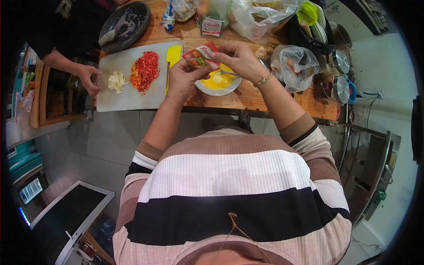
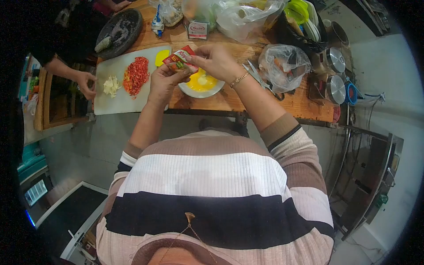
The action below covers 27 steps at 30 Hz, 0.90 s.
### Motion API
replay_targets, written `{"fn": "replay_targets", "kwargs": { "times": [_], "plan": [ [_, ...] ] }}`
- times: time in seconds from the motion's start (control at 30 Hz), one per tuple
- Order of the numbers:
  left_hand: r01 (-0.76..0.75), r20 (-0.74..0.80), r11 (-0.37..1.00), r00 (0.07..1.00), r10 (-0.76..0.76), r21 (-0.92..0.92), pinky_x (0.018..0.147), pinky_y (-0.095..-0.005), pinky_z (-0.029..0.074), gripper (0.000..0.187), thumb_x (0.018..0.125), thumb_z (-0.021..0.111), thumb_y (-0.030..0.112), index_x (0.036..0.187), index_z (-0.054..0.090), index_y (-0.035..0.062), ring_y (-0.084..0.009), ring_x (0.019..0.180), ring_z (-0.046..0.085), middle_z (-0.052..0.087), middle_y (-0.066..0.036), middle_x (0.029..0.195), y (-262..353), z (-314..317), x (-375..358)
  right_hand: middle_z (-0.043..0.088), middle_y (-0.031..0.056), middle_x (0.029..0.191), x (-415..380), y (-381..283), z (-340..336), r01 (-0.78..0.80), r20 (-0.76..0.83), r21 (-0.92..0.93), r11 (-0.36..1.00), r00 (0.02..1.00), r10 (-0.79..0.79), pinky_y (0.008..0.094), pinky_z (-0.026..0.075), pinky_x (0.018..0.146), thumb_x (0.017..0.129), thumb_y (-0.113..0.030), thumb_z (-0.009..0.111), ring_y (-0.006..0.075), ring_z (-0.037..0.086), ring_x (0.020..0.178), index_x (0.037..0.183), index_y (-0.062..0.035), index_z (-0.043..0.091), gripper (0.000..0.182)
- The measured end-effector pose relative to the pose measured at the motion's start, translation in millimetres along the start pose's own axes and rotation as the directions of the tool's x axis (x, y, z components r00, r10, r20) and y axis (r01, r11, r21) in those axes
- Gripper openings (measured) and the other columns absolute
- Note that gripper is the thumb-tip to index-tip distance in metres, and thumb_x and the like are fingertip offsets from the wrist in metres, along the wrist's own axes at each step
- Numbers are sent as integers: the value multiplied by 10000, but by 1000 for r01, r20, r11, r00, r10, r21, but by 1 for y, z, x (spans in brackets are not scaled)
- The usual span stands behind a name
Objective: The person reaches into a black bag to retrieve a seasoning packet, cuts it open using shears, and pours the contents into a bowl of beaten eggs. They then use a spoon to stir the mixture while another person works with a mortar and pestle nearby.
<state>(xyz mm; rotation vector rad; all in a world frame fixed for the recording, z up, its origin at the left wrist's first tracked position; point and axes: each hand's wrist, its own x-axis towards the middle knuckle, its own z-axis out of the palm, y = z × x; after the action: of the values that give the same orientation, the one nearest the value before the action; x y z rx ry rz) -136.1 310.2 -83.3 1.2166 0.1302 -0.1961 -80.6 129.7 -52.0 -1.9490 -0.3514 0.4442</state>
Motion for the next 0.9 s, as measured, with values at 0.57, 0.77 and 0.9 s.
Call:
{"fn": "replay_targets", "kwargs": {
  "times": [0.57,0.77,0.9],
  "plan": [
    [208,232,579,972,-33,-788,1031,-490,432,353,885,519,-38,1223,493,61,-276,1156,555,575,-124,1207,-22,-4,-9,638,154,770,-14,-25,21,155,-146,-247,957,970,-195,365,492,689,740,-244,734,290,624,742,852,9,666,284],
    [349,285,664,936,-208,-662,1017,-513,438,318,920,523,68,1218,443,-7,-393,1153,537,506,-249,1265,-7,-7,-7,643,154,786,-3,-11,-7,110,-296,-248,963,937,-183,366,490,675,743,-212,728,292,626,720,873,4,669,259],
    [236,148,789,972,-184,-568,937,-470,508,243,918,537,85,1131,479,-17,-380,1058,596,560,-264,1155,5,-19,-14,659,153,805,31,6,-29,57,-402,-476,878,873,-275,376,490,663,771,-209,708,294,636,727,881,-15,677,225]
  ]
}}
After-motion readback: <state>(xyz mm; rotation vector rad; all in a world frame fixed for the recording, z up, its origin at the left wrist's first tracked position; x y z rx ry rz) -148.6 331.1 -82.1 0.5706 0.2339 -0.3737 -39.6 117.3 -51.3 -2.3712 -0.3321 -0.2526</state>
